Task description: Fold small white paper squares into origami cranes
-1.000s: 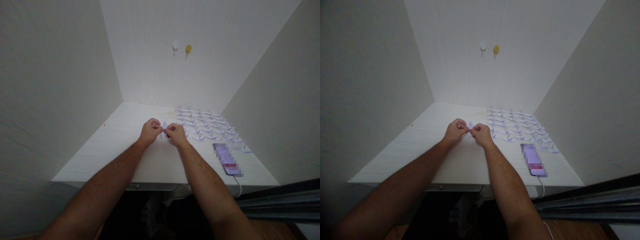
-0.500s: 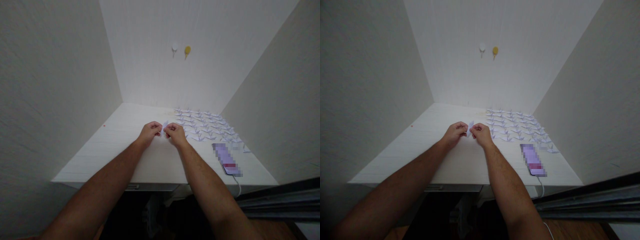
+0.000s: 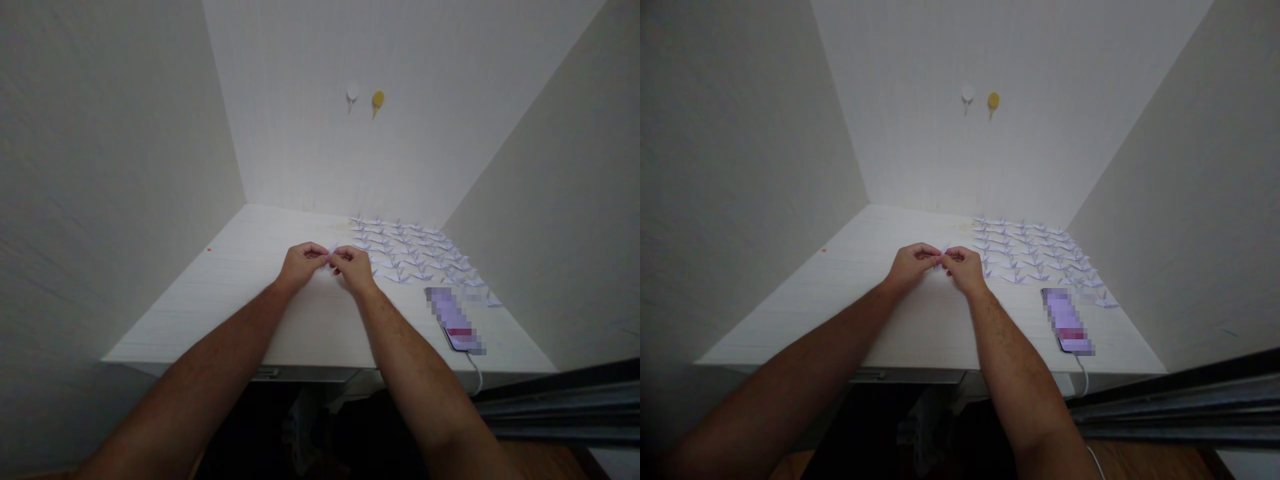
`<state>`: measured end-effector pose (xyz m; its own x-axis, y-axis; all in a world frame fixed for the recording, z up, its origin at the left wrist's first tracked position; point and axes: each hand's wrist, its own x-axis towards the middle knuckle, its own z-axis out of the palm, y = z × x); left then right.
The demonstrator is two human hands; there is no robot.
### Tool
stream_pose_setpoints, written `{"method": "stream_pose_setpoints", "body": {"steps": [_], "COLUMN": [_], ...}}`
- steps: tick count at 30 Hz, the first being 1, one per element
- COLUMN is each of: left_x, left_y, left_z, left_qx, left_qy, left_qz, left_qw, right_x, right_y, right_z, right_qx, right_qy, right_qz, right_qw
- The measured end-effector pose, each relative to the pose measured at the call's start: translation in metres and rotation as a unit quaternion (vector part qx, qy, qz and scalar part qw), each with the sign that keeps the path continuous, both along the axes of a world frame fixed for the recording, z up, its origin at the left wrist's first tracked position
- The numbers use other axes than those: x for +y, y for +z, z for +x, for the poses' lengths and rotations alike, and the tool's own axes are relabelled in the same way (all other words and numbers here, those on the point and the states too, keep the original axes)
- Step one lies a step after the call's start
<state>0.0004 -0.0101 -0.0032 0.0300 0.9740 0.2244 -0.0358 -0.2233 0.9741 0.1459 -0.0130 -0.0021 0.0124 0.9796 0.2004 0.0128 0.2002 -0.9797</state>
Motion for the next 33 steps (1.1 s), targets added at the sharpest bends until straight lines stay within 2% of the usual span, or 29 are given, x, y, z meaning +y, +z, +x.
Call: {"method": "stream_pose_setpoints", "body": {"steps": [11,17,24,33], "left_x": [0.0074,0.0036,0.0025,0.0028], "left_y": [-0.0071,-0.0033,-0.0023,-0.0058], "left_z": [-0.0016,-0.0001,0.0001,0.0017], "left_qx": [-0.023,-0.042,-0.045,-0.108], "left_qy": [0.025,-0.011,-0.008,-0.039], "left_qz": [0.0,-0.049,-0.051,-0.086], "left_qw": [0.999,0.998,0.998,0.99], "right_x": [0.0019,0.003,0.0015,0.0045], "right_y": [-0.0042,-0.006,-0.006,-0.0073], "right_z": [-0.0017,0.0014,0.0027,0.0018], "right_qx": [0.003,-0.022,-0.026,0.031], "right_qy": [0.001,0.005,0.017,0.028], "right_qz": [-0.018,-0.007,-0.016,-0.002], "right_qw": [1.0,1.0,0.999,0.999]}}
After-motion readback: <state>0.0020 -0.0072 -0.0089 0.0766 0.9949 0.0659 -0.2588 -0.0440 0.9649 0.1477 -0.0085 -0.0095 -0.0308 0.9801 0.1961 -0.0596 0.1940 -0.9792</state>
